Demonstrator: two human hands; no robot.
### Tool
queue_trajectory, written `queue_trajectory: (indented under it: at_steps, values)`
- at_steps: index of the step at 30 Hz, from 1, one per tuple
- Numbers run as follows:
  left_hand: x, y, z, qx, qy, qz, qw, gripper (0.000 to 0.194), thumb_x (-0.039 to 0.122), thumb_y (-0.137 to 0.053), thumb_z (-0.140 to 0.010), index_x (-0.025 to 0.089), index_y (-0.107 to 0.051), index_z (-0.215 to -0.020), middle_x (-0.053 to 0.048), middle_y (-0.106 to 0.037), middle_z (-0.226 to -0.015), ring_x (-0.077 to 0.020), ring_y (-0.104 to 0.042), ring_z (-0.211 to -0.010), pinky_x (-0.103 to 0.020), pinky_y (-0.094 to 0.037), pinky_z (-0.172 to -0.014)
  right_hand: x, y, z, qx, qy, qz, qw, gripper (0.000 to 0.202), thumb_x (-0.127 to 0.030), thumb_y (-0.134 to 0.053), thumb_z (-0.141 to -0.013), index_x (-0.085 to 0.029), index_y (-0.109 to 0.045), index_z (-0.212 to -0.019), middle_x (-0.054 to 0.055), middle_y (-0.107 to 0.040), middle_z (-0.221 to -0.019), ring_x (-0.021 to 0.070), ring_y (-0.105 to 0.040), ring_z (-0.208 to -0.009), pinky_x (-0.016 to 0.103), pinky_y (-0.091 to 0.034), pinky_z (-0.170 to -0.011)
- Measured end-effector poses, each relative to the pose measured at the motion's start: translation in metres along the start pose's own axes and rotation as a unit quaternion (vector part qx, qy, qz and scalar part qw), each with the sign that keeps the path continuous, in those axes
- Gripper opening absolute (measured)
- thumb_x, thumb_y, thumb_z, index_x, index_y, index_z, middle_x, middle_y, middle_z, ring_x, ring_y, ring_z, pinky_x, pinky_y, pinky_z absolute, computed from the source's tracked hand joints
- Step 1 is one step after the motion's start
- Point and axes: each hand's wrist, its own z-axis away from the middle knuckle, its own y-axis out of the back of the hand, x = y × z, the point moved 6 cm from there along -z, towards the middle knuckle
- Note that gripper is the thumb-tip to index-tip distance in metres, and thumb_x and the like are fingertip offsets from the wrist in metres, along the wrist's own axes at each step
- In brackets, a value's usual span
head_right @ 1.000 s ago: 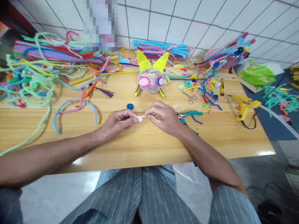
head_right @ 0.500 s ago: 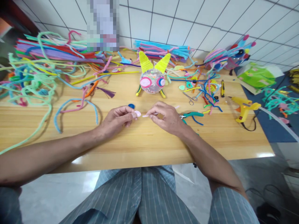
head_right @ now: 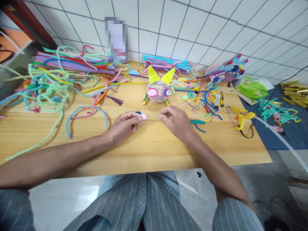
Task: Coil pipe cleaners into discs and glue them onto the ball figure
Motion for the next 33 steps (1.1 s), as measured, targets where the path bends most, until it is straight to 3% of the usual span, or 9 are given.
queue_trajectory:
  at_steps: [2, 4, 7, 14, 24, 33]
  values:
    - [0.0, 0.0, 0.001, 0.002, -0.003, 0.007, 1.0, 0.022, 0.036, -0.087, -0.074, 0.017, -0.076, -0.076, 0.0, -0.07, -0.075, -0.0049, -0.047, -0.05, -0.021, -0.033, -0.049, -0.021, -0.027, 0.006, -0.045, -0.034, -0.119, 0.991, 0.016, -0.037, -0.065, -0.095, -0.022, -0.071, -0.095, 0.002, -0.077, -0.088, 0.0176, -0.068, -0.08, 0.03, -0.052, -0.076]
    - [-0.001, 0.0, 0.003, -0.001, -0.005, -0.001, 1.0, 0.022, 0.036, -0.087, -0.073, 0.017, -0.075, -0.076, 0.001, -0.068, -0.071, -0.0053, -0.047, -0.05, -0.021, -0.033, -0.049, -0.032, -0.047, 0.009, -0.053, -0.051, -0.204, 0.976, 0.019, -0.04, -0.065, -0.095, -0.021, -0.069, -0.094, 0.001, -0.075, -0.085, 0.0153, -0.065, -0.076, 0.027, -0.05, -0.071]
    - [-0.001, -0.001, 0.006, -0.004, -0.01, -0.026, 1.0, 0.024, 0.037, -0.087, -0.072, 0.017, -0.075, -0.076, 0.003, -0.061, -0.061, -0.0066, -0.045, -0.049, -0.022, -0.031, -0.049, -0.031, -0.059, 0.01, -0.036, -0.073, -0.262, 0.962, 0.025, -0.045, -0.067, -0.093, -0.021, -0.065, -0.085, -0.002, -0.066, -0.073, 0.0129, -0.057, -0.066, 0.026, -0.043, -0.062]
    - [0.004, -0.002, 0.006, -0.022, -0.045, -0.094, 0.994, 0.028, 0.043, -0.084, -0.075, 0.017, -0.075, -0.074, 0.005, -0.053, -0.053, -0.0086, -0.043, -0.051, -0.023, -0.034, -0.053, -0.029, -0.057, 0.008, -0.037, -0.073, -0.273, 0.958, 0.024, -0.042, -0.07, -0.089, -0.021, -0.063, -0.08, -0.003, -0.062, -0.069, 0.0122, -0.053, -0.065, 0.026, -0.04, -0.061]
    - [0.004, -0.002, 0.007, -0.024, -0.037, -0.122, 0.992, 0.05, 0.059, -0.089, -0.072, 0.015, -0.076, -0.091, 0.003, -0.061, -0.068, -0.0081, -0.045, -0.056, -0.022, -0.038, -0.054, -0.027, -0.052, 0.013, 0.013, -0.063, -0.269, 0.961, 0.023, -0.039, -0.071, -0.088, -0.02, -0.063, -0.076, -0.003, -0.061, -0.069, 0.0125, -0.054, -0.066, 0.027, -0.044, -0.065]
    - [0.006, 0.0, 0.008, -0.016, -0.06, -0.149, 0.987, 0.044, 0.059, -0.086, -0.078, 0.016, -0.077, -0.084, 0.002, -0.063, -0.066, -0.0085, -0.044, -0.057, -0.023, -0.039, -0.056, -0.026, -0.059, 0.014, 0.004, -0.036, -0.259, 0.965, 0.018, -0.033, -0.067, -0.091, -0.021, -0.064, -0.078, -0.002, -0.066, -0.071, 0.0133, -0.059, -0.067, 0.027, -0.047, -0.067]
